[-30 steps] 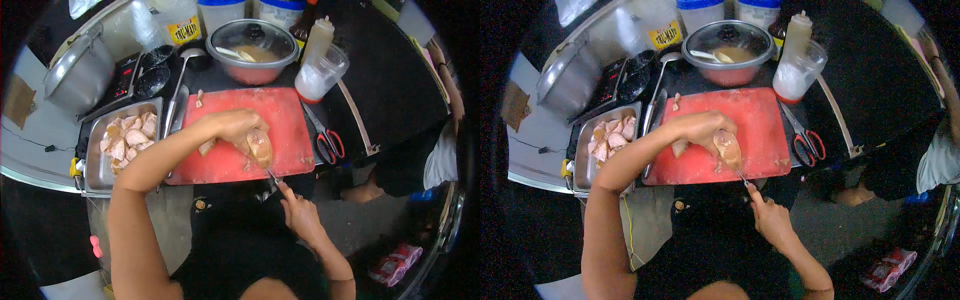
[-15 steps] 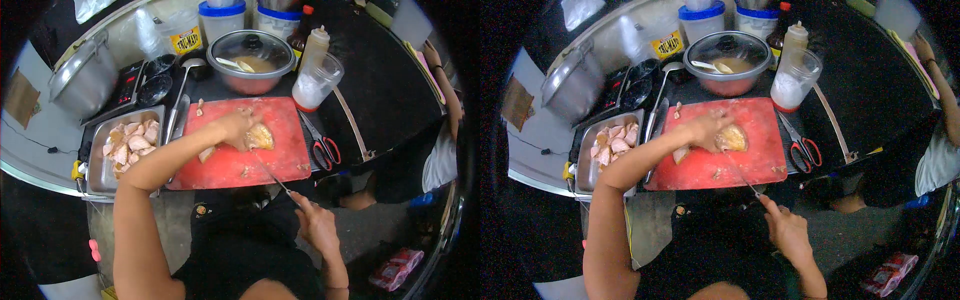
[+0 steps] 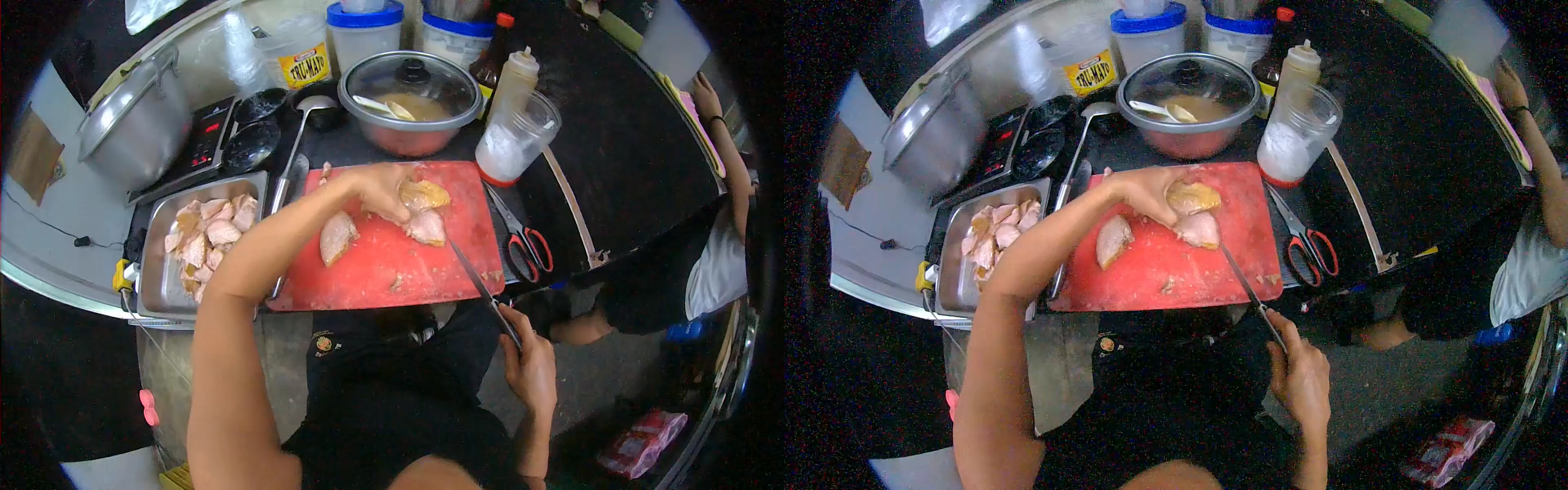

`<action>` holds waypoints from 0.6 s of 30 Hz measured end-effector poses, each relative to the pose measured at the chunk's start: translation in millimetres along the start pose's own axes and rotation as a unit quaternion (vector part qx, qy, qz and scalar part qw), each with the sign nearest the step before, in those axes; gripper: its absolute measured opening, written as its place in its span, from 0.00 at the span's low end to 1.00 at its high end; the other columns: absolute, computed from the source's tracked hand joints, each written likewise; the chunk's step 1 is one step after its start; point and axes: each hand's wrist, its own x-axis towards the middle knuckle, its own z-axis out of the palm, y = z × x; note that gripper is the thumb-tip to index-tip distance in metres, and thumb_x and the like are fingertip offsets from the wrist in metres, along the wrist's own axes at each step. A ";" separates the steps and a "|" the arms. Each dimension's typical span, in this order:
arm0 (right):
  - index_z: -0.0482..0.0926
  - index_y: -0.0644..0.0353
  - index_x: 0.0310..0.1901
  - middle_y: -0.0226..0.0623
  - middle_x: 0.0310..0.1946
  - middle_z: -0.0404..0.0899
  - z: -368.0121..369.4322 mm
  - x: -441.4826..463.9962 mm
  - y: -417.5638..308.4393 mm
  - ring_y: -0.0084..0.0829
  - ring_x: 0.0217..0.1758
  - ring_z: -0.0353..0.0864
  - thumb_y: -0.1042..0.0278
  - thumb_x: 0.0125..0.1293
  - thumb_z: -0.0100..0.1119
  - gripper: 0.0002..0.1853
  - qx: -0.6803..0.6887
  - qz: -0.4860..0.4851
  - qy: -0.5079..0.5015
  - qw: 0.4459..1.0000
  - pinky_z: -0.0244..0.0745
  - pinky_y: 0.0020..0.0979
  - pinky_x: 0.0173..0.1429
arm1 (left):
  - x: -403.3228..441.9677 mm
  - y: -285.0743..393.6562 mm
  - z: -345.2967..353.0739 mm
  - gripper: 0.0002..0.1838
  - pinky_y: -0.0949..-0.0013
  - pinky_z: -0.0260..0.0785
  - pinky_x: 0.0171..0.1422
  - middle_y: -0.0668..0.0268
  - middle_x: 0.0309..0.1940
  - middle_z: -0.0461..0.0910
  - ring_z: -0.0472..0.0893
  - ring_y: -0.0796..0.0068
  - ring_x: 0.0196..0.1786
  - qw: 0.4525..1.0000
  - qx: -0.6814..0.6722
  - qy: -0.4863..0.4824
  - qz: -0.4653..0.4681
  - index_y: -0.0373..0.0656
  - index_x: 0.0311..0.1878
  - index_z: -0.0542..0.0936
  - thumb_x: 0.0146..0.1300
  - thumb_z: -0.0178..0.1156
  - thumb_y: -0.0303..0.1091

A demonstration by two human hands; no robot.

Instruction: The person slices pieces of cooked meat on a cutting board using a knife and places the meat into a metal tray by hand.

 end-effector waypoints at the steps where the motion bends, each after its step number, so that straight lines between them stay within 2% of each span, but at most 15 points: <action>1: 0.73 0.49 0.61 0.53 0.32 0.82 0.5 0.4 -1.0 0.55 0.36 0.82 0.73 0.65 0.58 0.22 -0.003 0.006 -0.007 1.000 0.74 0.51 0.40 | 3.5 1.7 -2.8 0.48 0.62 0.73 0.58 0.48 0.49 0.82 0.82 0.57 0.53 1.000 0.018 0.002 0.005 0.34 0.61 0.72 0.33 0.77 0.47; 4: 0.73 0.50 0.61 0.53 0.32 0.82 2.4 2.2 -7.0 0.56 0.36 0.82 0.74 0.65 0.58 0.22 -0.008 0.018 -0.026 0.999 0.74 0.51 0.40 | 21.5 18.7 -7.1 0.46 0.63 0.77 0.50 0.51 0.45 0.84 0.85 0.59 0.47 0.997 0.078 0.010 0.012 0.33 0.59 0.74 0.34 0.74 0.47; 7: 0.73 0.50 0.61 0.54 0.33 0.82 7.2 6.9 -10.1 0.57 0.37 0.82 0.74 0.65 0.58 0.22 -0.002 0.019 -0.030 0.999 0.75 0.50 0.40 | 34.2 39.3 -12.0 0.29 0.64 0.77 0.38 0.59 0.31 0.85 0.84 0.65 0.33 0.994 0.056 -0.096 0.007 0.40 0.45 0.84 0.40 0.73 0.48; 8: 0.73 0.50 0.61 0.54 0.33 0.82 10.9 9.9 -10.8 0.57 0.38 0.81 0.75 0.65 0.57 0.22 0.004 0.019 -0.028 0.999 0.75 0.50 0.40 | 45.0 32.3 -8.3 0.22 0.65 0.76 0.38 0.63 0.25 0.84 0.83 0.67 0.30 0.992 0.059 -0.104 0.027 0.44 0.37 0.87 0.40 0.72 0.48; 10: 0.72 0.51 0.61 0.55 0.33 0.81 14.8 13.8 -11.1 0.56 0.37 0.82 0.76 0.65 0.56 0.22 0.024 0.033 -0.026 0.999 0.75 0.49 0.40 | 41.9 31.6 -6.3 0.25 0.64 0.76 0.39 0.62 0.29 0.85 0.84 0.67 0.33 0.991 0.010 -0.121 0.049 0.42 0.41 0.86 0.41 0.72 0.48; 12: 0.72 0.53 0.61 0.56 0.32 0.80 17.7 16.7 -11.2 0.53 0.35 0.83 0.77 0.66 0.55 0.21 0.053 0.062 -0.026 0.996 0.75 0.47 0.40 | 33.8 33.3 -7.2 0.32 0.64 0.76 0.44 0.58 0.36 0.85 0.84 0.65 0.39 0.994 0.005 -0.103 0.044 0.39 0.47 0.82 0.38 0.73 0.48; 14: 0.71 0.54 0.60 0.49 0.28 0.79 22.6 18.1 -1.3 0.43 0.27 0.81 0.77 0.67 0.54 0.20 0.116 0.060 -0.022 0.991 0.74 0.42 0.35 | 17.2 35.2 -8.0 0.44 0.64 0.76 0.52 0.53 0.45 0.83 0.84 0.62 0.48 0.998 0.037 -0.051 0.011 0.33 0.56 0.75 0.34 0.75 0.48; 18: 0.72 0.55 0.60 0.30 0.22 0.72 34.9 22.3 13.1 0.20 0.18 0.68 0.74 0.71 0.51 0.16 0.322 0.130 -0.055 0.936 0.65 0.26 0.24 | 2.4 8.9 3.7 0.44 0.65 0.72 0.58 0.52 0.49 0.81 0.81 0.61 0.53 0.996 -0.057 0.048 0.058 0.34 0.58 0.71 0.36 0.75 0.44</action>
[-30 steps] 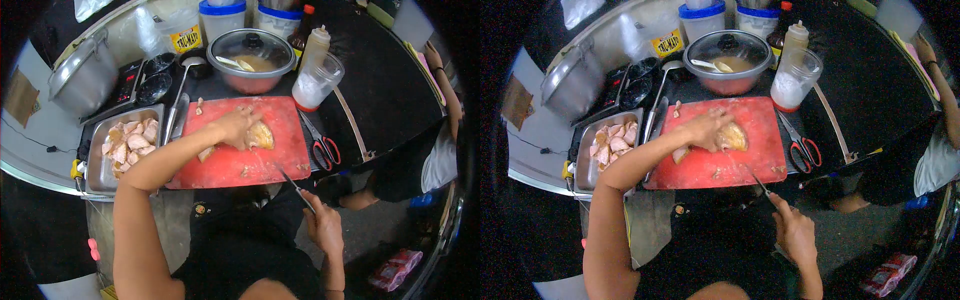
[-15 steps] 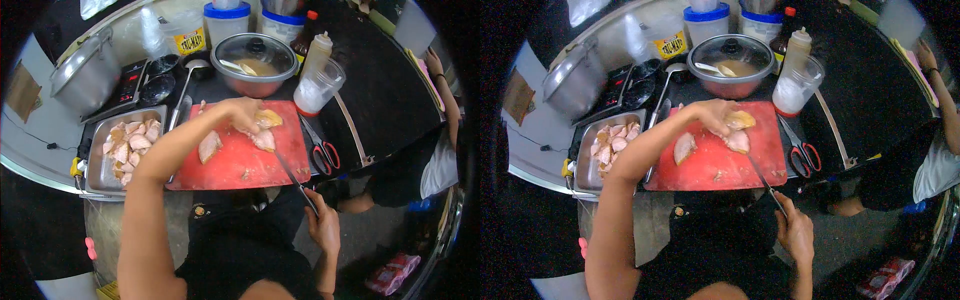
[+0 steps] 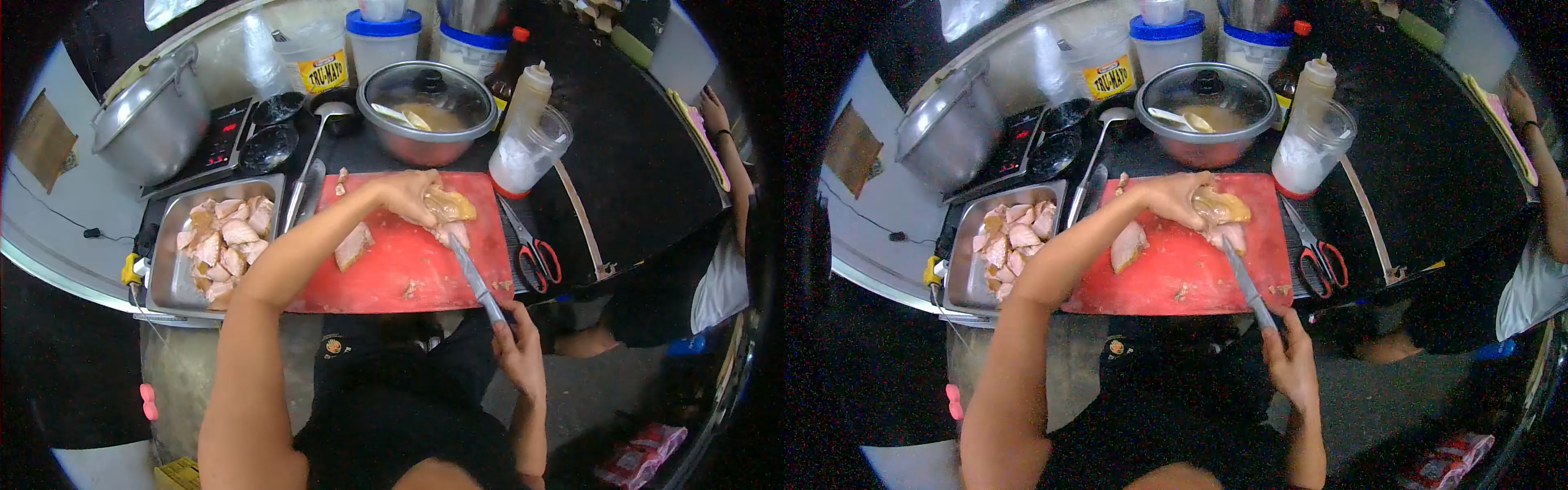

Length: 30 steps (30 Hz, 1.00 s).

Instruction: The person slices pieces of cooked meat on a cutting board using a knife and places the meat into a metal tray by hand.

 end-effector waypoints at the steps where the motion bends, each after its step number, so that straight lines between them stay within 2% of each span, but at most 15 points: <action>1: 0.72 0.54 0.60 0.28 0.20 0.70 1.4 1.9 -1.3 0.18 0.17 0.66 0.72 0.72 0.51 0.16 0.054 0.026 -0.005 0.998 0.59 0.24 0.22 | -4.9 -0.9 1.9 0.44 0.65 0.71 0.60 0.52 0.51 0.80 0.80 0.61 0.55 1.000 -0.016 0.017 0.009 0.34 0.59 0.71 0.37 0.75 0.43; 3: 0.71 0.54 0.62 0.24 0.18 0.67 3.8 11.1 -7.3 0.14 0.14 0.61 0.68 0.74 0.50 0.16 0.161 0.076 -0.011 0.984 0.49 0.19 0.17 | -11.7 -1.6 6.9 0.43 0.66 0.69 0.62 0.52 0.52 0.79 0.78 0.62 0.57 0.997 -0.034 0.053 0.036 0.34 0.60 0.70 0.38 0.75 0.41; 4: 0.71 0.51 0.63 0.25 0.17 0.66 5.9 15.0 -9.4 0.14 0.11 0.57 0.65 0.75 0.49 0.17 0.173 0.108 -0.022 0.979 0.47 0.19 0.13 | -14.7 -3.1 10.7 0.43 0.66 0.69 0.63 0.52 0.53 0.78 0.78 0.61 0.58 0.995 -0.037 0.071 0.053 0.34 0.60 0.70 0.38 0.75 0.40; 10: 0.71 0.49 0.63 0.25 0.18 0.67 21.4 40.8 2.3 0.15 0.11 0.56 0.63 0.76 0.48 0.16 0.250 0.116 -0.110 0.955 0.49 0.20 0.14 | -17.8 -10.0 26.2 0.41 0.64 0.67 0.65 0.53 0.53 0.76 0.76 0.61 0.59 0.987 -0.078 0.116 0.081 0.36 0.59 0.70 0.38 0.75 0.38; 14: 0.70 0.49 0.63 0.26 0.18 0.67 29.4 55.2 -2.3 0.15 0.11 0.56 0.63 0.76 0.48 0.16 0.253 0.115 -0.130 0.952 0.49 0.20 0.13 | -15.7 -12.3 28.7 0.42 0.63 0.69 0.62 0.52 0.51 0.77 0.77 0.60 0.57 0.984 -0.030 0.136 0.113 0.36 0.58 0.70 0.37 0.76 0.37; 17: 0.70 0.50 0.63 0.26 0.18 0.67 30.3 60.4 1.1 0.16 0.11 0.57 0.63 0.76 0.49 0.16 0.254 0.117 -0.142 0.949 0.49 0.20 0.13 | -16.4 -5.6 26.9 0.42 0.60 0.71 0.59 0.49 0.49 0.78 0.79 0.55 0.55 0.989 -0.023 0.120 0.086 0.35 0.58 0.71 0.36 0.76 0.39; 20: 0.70 0.50 0.62 0.25 0.18 0.68 26.8 52.5 11.0 0.16 0.11 0.59 0.63 0.76 0.49 0.16 0.230 0.109 -0.141 0.957 0.49 0.20 0.13 | -15.6 -3.5 26.1 0.42 0.58 0.72 0.57 0.46 0.47 0.79 0.80 0.51 0.53 0.988 0.059 0.125 0.072 0.35 0.56 0.72 0.36 0.75 0.42; 24: 0.71 0.49 0.63 0.24 0.18 0.68 29.3 43.7 9.4 0.15 0.12 0.59 0.62 0.76 0.49 0.16 0.222 0.142 -0.153 0.952 0.50 0.20 0.13 | -2.0 -2.5 31.3 0.41 0.57 0.73 0.54 0.45 0.45 0.81 0.81 0.50 0.51 0.990 0.046 0.121 0.062 0.34 0.53 0.72 0.36 0.76 0.46; 25: 0.71 0.49 0.63 0.24 0.17 0.67 32.3 42.8 7.6 0.15 0.11 0.58 0.61 0.76 0.49 0.16 0.234 0.116 -0.166 0.951 0.49 0.20 0.14 | -0.1 4.0 30.6 0.40 0.57 0.74 0.53 0.45 0.44 0.81 0.82 0.50 0.50 0.990 0.038 0.123 0.052 0.34 0.53 0.72 0.37 0.76 0.47; 27: 0.72 0.49 0.63 0.23 0.20 0.69 34.1 43.9 9.7 0.14 0.13 0.59 0.61 0.76 0.50 0.16 0.242 0.133 -0.181 0.944 0.51 0.19 0.15 | 7.5 10.6 30.2 0.40 0.57 0.74 0.51 0.46 0.43 0.82 0.83 0.52 0.49 0.992 0.036 0.111 0.043 0.33 0.52 0.72 0.37 0.76 0.48; 29: 0.72 0.51 0.61 0.23 0.24 0.71 41.6 42.6 24.1 0.13 0.19 0.63 0.64 0.75 0.53 0.16 0.154 0.059 -0.155 0.974 0.54 0.17 0.19 | 22.8 12.2 26.3 0.41 0.57 0.75 0.50 0.46 0.42 0.82 0.83 0.52 0.48 0.994 0.046 0.084 0.045 0.33 0.52 0.72 0.38 0.76 0.49; 30: 0.73 0.53 0.59 0.22 0.27 0.72 41.0 34.2 11.4 0.13 0.25 0.66 0.67 0.74 0.55 0.15 0.122 0.057 -0.157 0.978 0.58 0.17 0.25 | 30.4 17.3 24.0 0.42 0.58 0.74 0.52 0.46 0.44 0.82 0.82 0.53 0.49 0.996 0.055 0.043 0.047 0.32 0.54 0.72 0.37 0.77 0.49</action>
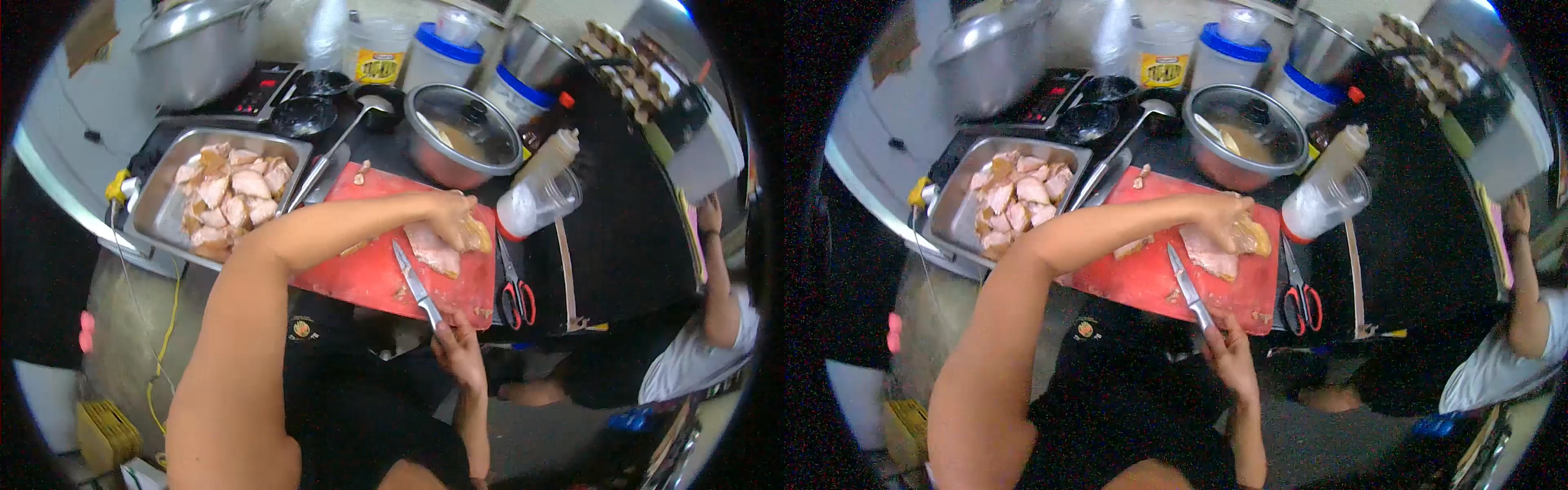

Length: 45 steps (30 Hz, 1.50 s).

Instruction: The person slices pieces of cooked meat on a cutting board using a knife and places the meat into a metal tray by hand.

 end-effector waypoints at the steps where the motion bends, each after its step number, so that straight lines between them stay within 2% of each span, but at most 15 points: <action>1: 0.73 0.57 0.58 0.24 0.27 0.72 -3.7 -4.4 4.4 0.14 0.29 0.68 0.66 0.73 0.55 0.15 -0.069 -0.007 0.006 0.998 0.63 0.21 0.30 | 5.3 1.2 3.5 0.43 0.58 0.74 0.53 0.47 0.45 0.82 0.82 0.53 0.50 1.000 -0.001 0.010 0.013 0.33 0.54 0.72 0.37 0.77 0.48; 3: 0.73 0.57 0.59 0.34 0.31 0.78 -4.6 -13.5 4.8 0.28 0.29 0.78 0.69 0.71 0.57 0.16 -0.247 -0.095 0.041 0.963 0.72 0.32 0.34 | 16.7 -0.9 18.0 0.44 0.58 0.74 0.54 0.47 0.47 0.81 0.82 0.53 0.51 0.999 0.000 0.023 0.040 0.33 0.56 0.72 0.36 0.78 0.48; 4: 0.73 0.57 0.59 0.39 0.32 0.79 -3.6 -16.8 0.0 0.35 0.31 0.79 0.71 0.69 0.57 0.17 -0.339 -0.131 0.059 0.930 0.73 0.36 0.36 | 24.3 -4.1 24.6 0.46 0.56 0.73 0.58 0.48 0.50 0.80 0.80 0.51 0.53 0.993 0.017 0.046 0.111 0.37 0.59 0.72 0.36 0.79 0.47; 6: 0.73 0.55 0.59 0.48 0.36 0.81 -0.4 -29.6 -13.6 0.48 0.36 0.83 0.75 0.66 0.57 0.20 -0.505 -0.195 0.102 0.835 0.76 0.44 0.41 | 34.5 -10.2 23.4 0.47 0.55 0.72 0.59 0.48 0.50 0.80 0.80 0.49 0.54 0.994 0.002 0.050 0.096 0.40 0.62 0.71 0.38 0.78 0.49; 9: 0.74 0.53 0.60 0.57 0.38 0.80 3.3 -47.3 -33.9 0.59 0.41 0.80 0.80 0.61 0.57 0.24 -0.529 -0.197 0.092 0.820 0.75 0.50 0.45 | 34.3 -17.1 0.3 0.39 0.54 0.73 0.57 0.48 0.52 0.80 0.80 0.49 0.55 0.991 0.032 0.100 0.084 0.41 0.60 0.75 0.49 0.72 0.54; 10: 0.74 0.54 0.60 0.56 0.38 0.80 4.1 -53.2 -38.5 0.59 0.43 0.80 0.81 0.60 0.57 0.24 -0.518 -0.192 0.103 0.827 0.74 0.48 0.46 | 29.6 -30.9 -5.6 0.31 0.56 0.74 0.54 0.50 0.49 0.82 0.81 0.51 0.52 0.991 0.005 0.113 0.077 0.39 0.54 0.79 0.51 0.70 0.49; 11: 0.74 0.56 0.60 0.56 0.39 0.80 4.1 -57.9 -42.6 0.59 0.45 0.79 0.82 0.59 0.57 0.25 -0.505 -0.188 0.113 0.835 0.74 0.46 0.47 | 10.7 -14.9 -19.4 0.23 0.57 0.75 0.50 0.51 0.42 0.84 0.83 0.54 0.48 0.995 0.037 0.077 -0.045 0.40 0.47 0.82 0.51 0.68 0.44; 12: 0.74 0.57 0.60 0.55 0.39 0.80 3.3 -59.6 -44.4 0.59 0.46 0.79 0.83 0.58 0.57 0.25 -0.492 -0.185 0.121 0.842 0.74 0.44 0.48 | -1.5 -18.7 -19.0 0.15 0.56 0.75 0.47 0.51 0.38 0.84 0.84 0.55 0.45 0.995 0.018 0.061 -0.078 0.40 0.43 0.83 0.53 0.64 0.37; 15: 0.73 0.58 0.61 0.57 0.42 0.80 -2.8 -62.0 -41.2 0.59 0.48 0.79 0.84 0.59 0.55 0.26 -0.468 -0.151 0.155 0.857 0.74 0.41 0.50 | -35.3 -28.5 6.8 0.13 0.56 0.74 0.47 0.50 0.37 0.84 0.84 0.55 0.45 0.991 0.015 0.079 -0.110 0.39 0.42 0.83 0.56 0.60 0.34; 18: 0.71 0.58 0.62 0.59 0.40 0.79 0.9 -48.7 -33.5 0.60 0.46 0.80 0.83 0.63 0.53 0.25 -0.446 -0.187 0.185 0.856 0.75 0.40 0.47 | -65.3 -26.2 24.9 0.12 0.56 0.74 0.48 0.49 0.36 0.83 0.84 0.53 0.42 0.987 -0.038 0.152 -0.029 0.37 0.42 0.82 0.56 0.58 0.31; 22: 0.69 0.52 0.65 0.57 0.38 0.81 7.6 -28.9 -14.7 0.60 0.41 0.81 0.79 0.65 0.55 0.25 -0.437 -0.185 0.183 0.861 0.74 0.50 0.42 | -85.8 -26.5 39.7 0.14 0.56 0.73 0.50 0.49 0.36 0.83 0.82 0.51 0.42 0.982 -0.043 0.175 -0.061 0.35 0.43 0.82 0.53 0.63 0.31; 28: 0.71 0.55 0.64 0.58 0.38 0.80 11.2 -25.3 -14.1 0.60 0.44 0.81 0.79 0.66 0.56 0.24 -0.456 -0.137 0.166 0.864 0.75 0.46 0.45 | -120.6 -0.3 56.1 0.19 0.57 0.72 0.54 0.52 0.43 0.82 0.81 0.53 0.48 0.966 -0.038 0.245 -0.065 0.37 0.47 0.81 0.49 0.68 0.29; 33: 0.71 0.50 0.64 0.54 0.43 0.82 3.9 -19.2 -5.9 0.55 0.42 0.83 0.74 0.66 0.58 0.24 -0.485 -0.179 0.160 0.841 0.78 0.49 0.43 | -125.1 2.7 72.3 0.20 0.57 0.72 0.58 0.53 0.47 0.80 0.80 0.53 0.52 0.949 -0.044 0.308 -0.042 0.36 0.49 0.81 0.49 0.69 0.25; 40: 0.71 0.49 0.64 0.55 0.45 0.82 1.2 -15.3 -1.4 0.57 0.41 0.84 0.72 0.68 0.56 0.23 -0.498 -0.153 0.151 0.840 0.79 0.50 0.41 | -125.4 2.8 70.1 0.20 0.58 0.71 0.61 0.53 0.50 0.80 0.80 0.53 0.54 0.953 -0.063 0.293 -0.050 0.36 0.49 0.81 0.49 0.70 0.26; 45: 0.71 0.57 0.63 0.56 0.42 0.82 4.6 -15.0 -7.2 0.57 0.45 0.82 0.79 0.65 0.56 0.24 -0.495 -0.146 0.145 0.844 0.76 0.47 0.46 | -125.9 11.5 65.9 0.20 0.58 0.71 0.59 0.54 0.48 0.81 0.80 0.54 0.53 0.950 -0.081 0.294 -0.074 0.36 0.47 0.82 0.49 0.72 0.29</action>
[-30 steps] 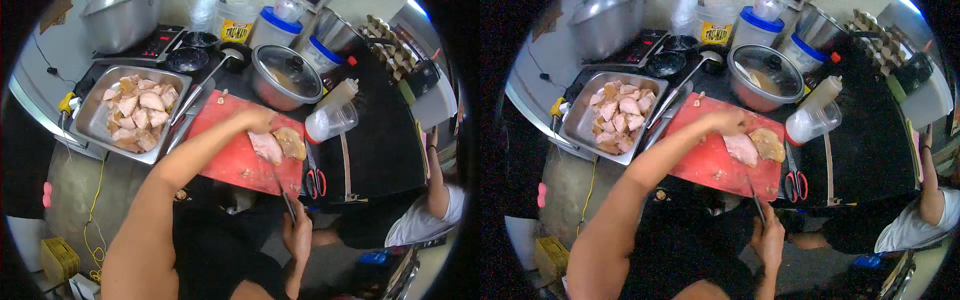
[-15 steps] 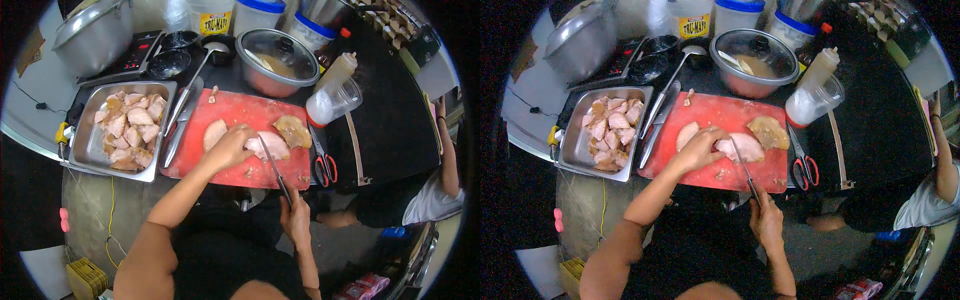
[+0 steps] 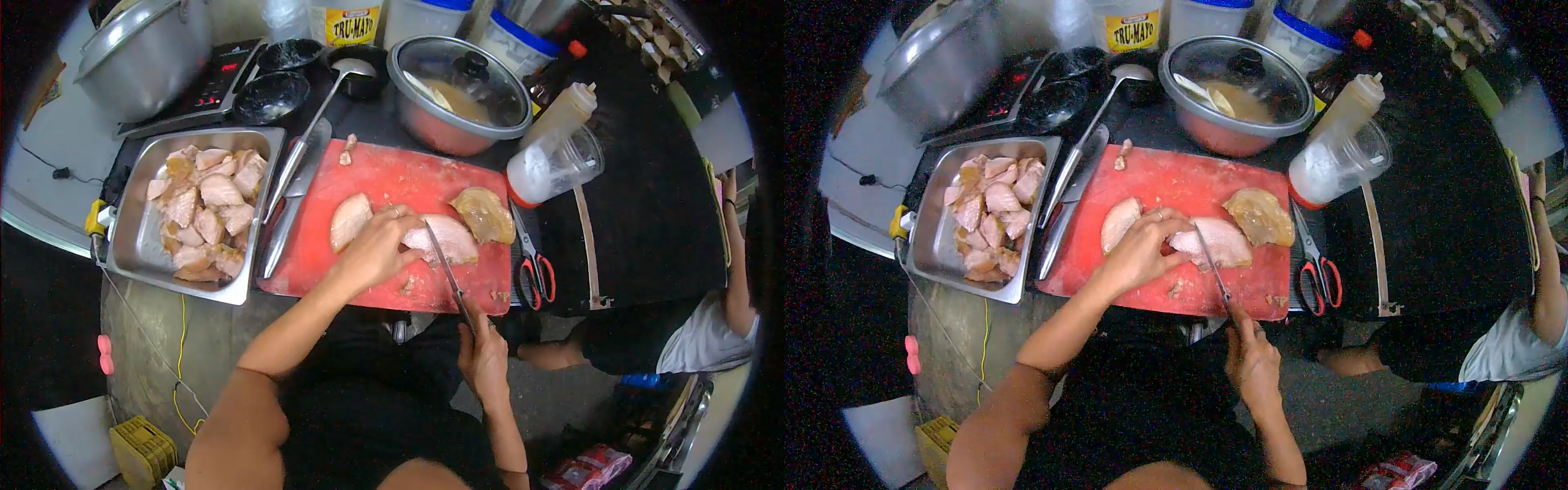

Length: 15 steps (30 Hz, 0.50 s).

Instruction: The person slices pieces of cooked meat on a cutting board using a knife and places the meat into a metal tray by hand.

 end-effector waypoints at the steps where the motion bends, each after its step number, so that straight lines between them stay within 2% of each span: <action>1: 0.71 0.57 0.63 0.56 0.42 0.82 0.1 0.3 0.0 0.57 0.45 0.83 0.79 0.65 0.56 0.24 -0.003 0.000 -0.002 1.000 0.76 0.47 0.46 | 0.0 -1.0 1.7 0.20 0.58 0.72 0.59 0.54 0.48 0.81 0.80 0.54 0.52 1.000 0.003 0.008 0.005 0.36 0.47 0.82 0.49 0.72 0.30; 10: 0.71 0.56 0.63 0.52 0.44 0.83 -2.5 2.8 -0.6 0.56 0.44 0.83 0.79 0.64 0.57 0.24 -0.040 0.006 -0.017 0.999 0.78 0.48 0.45 | 1.3 -1.0 9.9 0.17 0.57 0.72 0.56 0.55 0.44 0.81 0.80 0.53 0.50 0.999 0.026 0.042 -0.007 0.36 0.42 0.82 0.48 0.72 0.29; 13: 0.68 0.45 0.68 0.53 0.41 0.82 -0.6 -0.9 5.9 0.55 0.31 0.83 0.71 0.68 0.54 0.26 -0.062 -0.025 0.003 0.998 0.79 0.52 0.33 | 1.2 -0.5 10.0 0.17 0.57 0.72 0.56 0.55 0.44 0.81 0.80 0.53 0.50 0.999 0.022 0.046 -0.010 0.37 0.41 0.82 0.48 0.72 0.29; 15: 0.67 0.45 0.68 0.53 0.39 0.81 -0.7 -1.9 7.6 0.55 0.30 0.83 0.71 0.68 0.55 0.27 -0.057 -0.019 -0.006 0.998 0.78 0.52 0.32 | 1.5 -1.4 10.6 0.17 0.57 0.72 0.56 0.55 0.43 0.81 0.80 0.53 0.50 0.998 0.022 0.050 -0.007 0.37 0.42 0.82 0.48 0.72 0.29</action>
